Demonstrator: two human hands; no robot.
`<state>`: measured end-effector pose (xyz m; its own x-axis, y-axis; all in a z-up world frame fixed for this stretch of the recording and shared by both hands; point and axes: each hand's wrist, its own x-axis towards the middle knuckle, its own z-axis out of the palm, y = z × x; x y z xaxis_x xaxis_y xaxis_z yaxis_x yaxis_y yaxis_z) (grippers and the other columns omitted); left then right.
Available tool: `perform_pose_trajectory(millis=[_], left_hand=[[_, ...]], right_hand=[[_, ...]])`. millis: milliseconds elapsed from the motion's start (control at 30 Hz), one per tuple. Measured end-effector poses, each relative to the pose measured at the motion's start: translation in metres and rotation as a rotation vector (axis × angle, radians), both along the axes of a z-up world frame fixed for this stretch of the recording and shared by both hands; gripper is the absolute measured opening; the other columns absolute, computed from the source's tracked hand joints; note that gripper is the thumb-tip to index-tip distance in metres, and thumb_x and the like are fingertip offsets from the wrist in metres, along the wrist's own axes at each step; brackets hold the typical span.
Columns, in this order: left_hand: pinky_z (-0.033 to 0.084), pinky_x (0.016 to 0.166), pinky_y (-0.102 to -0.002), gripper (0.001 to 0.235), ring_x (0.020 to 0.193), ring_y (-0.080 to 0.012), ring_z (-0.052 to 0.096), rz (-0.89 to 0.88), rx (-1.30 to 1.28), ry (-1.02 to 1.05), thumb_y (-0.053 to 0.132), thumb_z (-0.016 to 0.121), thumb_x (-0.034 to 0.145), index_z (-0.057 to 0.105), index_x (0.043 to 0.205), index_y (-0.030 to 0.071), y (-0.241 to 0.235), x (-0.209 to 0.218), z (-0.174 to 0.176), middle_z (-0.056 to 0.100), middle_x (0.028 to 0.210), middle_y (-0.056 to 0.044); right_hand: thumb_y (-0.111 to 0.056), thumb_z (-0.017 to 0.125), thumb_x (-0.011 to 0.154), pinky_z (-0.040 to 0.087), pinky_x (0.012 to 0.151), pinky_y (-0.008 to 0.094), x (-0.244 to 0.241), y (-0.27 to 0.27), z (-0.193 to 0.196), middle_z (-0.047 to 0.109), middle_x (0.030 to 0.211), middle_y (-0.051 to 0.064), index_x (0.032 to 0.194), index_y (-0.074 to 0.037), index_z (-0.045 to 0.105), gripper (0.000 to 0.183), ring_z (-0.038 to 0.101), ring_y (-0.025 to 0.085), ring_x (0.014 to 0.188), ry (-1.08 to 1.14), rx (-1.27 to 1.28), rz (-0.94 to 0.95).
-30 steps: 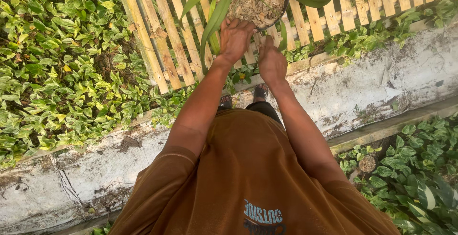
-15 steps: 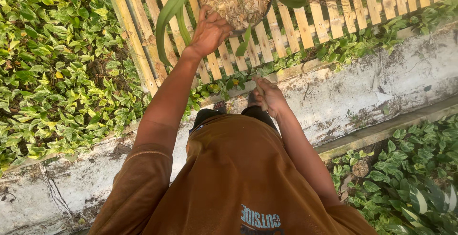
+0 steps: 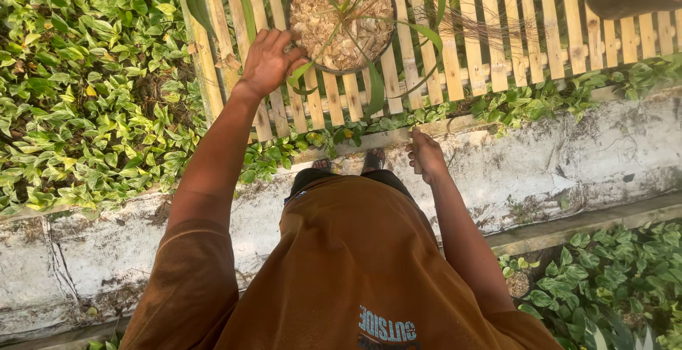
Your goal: The person tends to potted plants on a wooden slatted table by removing debris and adjusting the plants. They use a small brush to sweep the surface and handle the plants with their hands, occasionally using a small wooden stick to adjust the soil or plant position.
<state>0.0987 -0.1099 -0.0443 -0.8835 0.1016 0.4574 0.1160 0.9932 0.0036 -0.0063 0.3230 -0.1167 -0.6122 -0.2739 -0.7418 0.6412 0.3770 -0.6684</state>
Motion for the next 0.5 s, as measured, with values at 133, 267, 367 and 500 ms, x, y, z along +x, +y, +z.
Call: perform_pose_trajectory(millis=[133, 267, 367, 500], left_hand=[[0.051, 0.094, -0.035, 0.016, 0.102, -0.0194, 0.063, -0.029, 0.071, -0.020, 0.029, 0.076, 0.100, 0.079, 0.108, 0.015, -0.001, -0.002, -0.005, 0.068, 0.106, -0.001], [0.055, 0.090, -0.036, 0.020, 0.098, -0.0219, 0.064, -0.013, 0.113, -0.047, 0.030, 0.077, 0.093, 0.077, 0.100, 0.012, 0.001, 0.001, 0.001, 0.069, 0.101, -0.003], [0.056, 0.085, -0.036, 0.024, 0.097, -0.0235, 0.065, 0.025, 0.126, -0.041, 0.034, 0.079, 0.091, 0.077, 0.097, 0.010, 0.007, -0.003, 0.002, 0.069, 0.099, -0.005], [0.056, 0.088, -0.035, 0.025, 0.100, -0.0200, 0.065, 0.031, 0.142, -0.052, 0.035, 0.076, 0.096, 0.078, 0.102, 0.011, 0.009, -0.001, -0.004, 0.071, 0.107, -0.001]], right_hand=[[-0.035, 0.062, 0.101, 0.044, 0.055, 0.026, -0.040, -0.038, 0.004, 0.065, 0.087, 0.001, 0.114, -0.004, 0.064, 0.034, 0.051, 0.008, 0.064, 0.194, -0.036, 0.312], [-0.029, 0.064, 0.095, 0.040, 0.050, 0.026, -0.065, -0.087, 0.001, 0.065, 0.087, 0.000, 0.112, -0.010, 0.066, 0.025, 0.048, 0.007, 0.058, 0.234, -0.116, 0.264], [-0.033, 0.066, 0.099, 0.041, 0.049, 0.027, -0.083, -0.116, 0.001, 0.061, 0.087, 0.002, 0.111, -0.008, 0.065, 0.028, 0.049, 0.008, 0.056, 0.226, -0.167, 0.153], [-0.039, 0.066, 0.096, 0.043, 0.049, 0.026, -0.103, -0.139, 0.008, 0.070, 0.092, 0.003, 0.112, -0.010, 0.064, 0.033, 0.048, 0.008, 0.053, 0.283, -0.256, 0.073]])
